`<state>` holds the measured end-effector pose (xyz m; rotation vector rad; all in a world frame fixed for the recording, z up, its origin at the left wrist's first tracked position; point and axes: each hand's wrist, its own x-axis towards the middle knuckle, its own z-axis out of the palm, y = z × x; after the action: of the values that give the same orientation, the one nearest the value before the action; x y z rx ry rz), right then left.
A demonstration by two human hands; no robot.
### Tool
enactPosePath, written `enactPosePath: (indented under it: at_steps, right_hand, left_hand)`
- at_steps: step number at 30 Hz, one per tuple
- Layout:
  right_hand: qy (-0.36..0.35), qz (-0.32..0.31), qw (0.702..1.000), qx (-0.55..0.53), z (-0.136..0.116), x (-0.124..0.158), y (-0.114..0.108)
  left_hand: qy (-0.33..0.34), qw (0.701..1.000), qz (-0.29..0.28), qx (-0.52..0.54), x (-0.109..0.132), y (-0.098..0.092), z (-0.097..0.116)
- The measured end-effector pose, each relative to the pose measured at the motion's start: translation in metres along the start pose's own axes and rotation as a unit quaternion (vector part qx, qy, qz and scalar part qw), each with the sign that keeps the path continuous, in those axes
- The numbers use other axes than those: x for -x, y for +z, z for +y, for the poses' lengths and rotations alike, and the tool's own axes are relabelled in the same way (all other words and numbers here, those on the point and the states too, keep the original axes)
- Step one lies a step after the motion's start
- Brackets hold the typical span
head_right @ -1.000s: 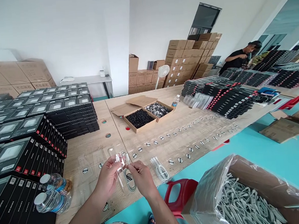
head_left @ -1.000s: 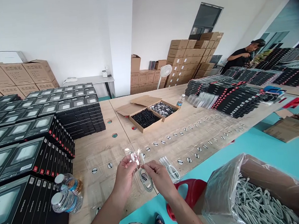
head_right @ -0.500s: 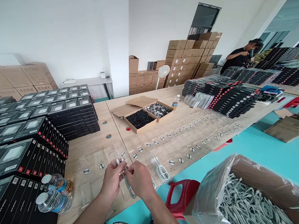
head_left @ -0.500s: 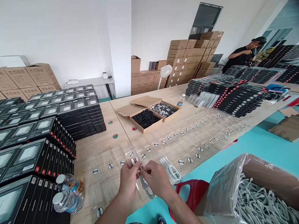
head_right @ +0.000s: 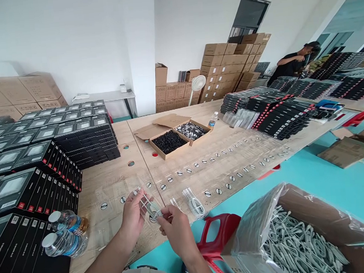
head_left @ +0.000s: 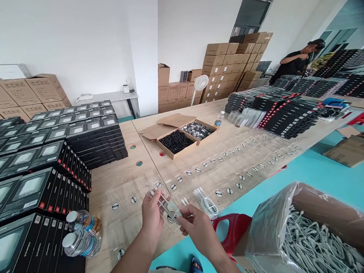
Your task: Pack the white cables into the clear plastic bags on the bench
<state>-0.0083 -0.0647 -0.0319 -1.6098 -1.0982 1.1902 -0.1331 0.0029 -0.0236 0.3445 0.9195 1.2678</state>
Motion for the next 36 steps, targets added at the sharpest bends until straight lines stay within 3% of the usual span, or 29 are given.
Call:
enactPosePath:
  at_steps: [5, 10, 15, 22, 24, 30, 36]
  right_hand:
    - [0.040, 0.012, 0.998, -0.056, 0.015, 0.000, 0.007]
    - [-0.043, 0.123, 0.991, 0.020, 0.025, -0.003, 0.003]
    - [-0.041, -0.012, 0.986, -0.161, 0.025, -0.001, 0.008]
    - [-0.032, 0.096, 0.989, -0.104, 0.028, -0.008, 0.026]
    - [-0.020, 0.100, 0.991, -0.092, 0.032, -0.013, 0.025]
    - [0.015, -0.051, 0.995, -0.086, 0.032, -0.023, -0.001]
    - [-0.035, -0.115, 0.992, -0.032, 0.019, -0.038, -0.020]
  left_hand:
    - [-0.028, 1.000, -0.007, 0.010, 0.001, -0.002, -0.003]
    - [-0.035, 0.997, -0.017, 0.060, -0.009, -0.003, -0.002]
    - [-0.073, 0.994, -0.019, 0.080, -0.013, 0.000, 0.001]
    - [-0.056, 0.998, -0.028, 0.033, -0.012, 0.004, 0.000]
    - [-0.051, 0.998, -0.028, 0.026, -0.012, 0.003, 0.000]
    - [-0.057, 0.997, -0.041, -0.012, -0.012, -0.003, -0.005]
    - [-0.081, 0.986, -0.136, -0.059, 0.000, 0.001, -0.014]
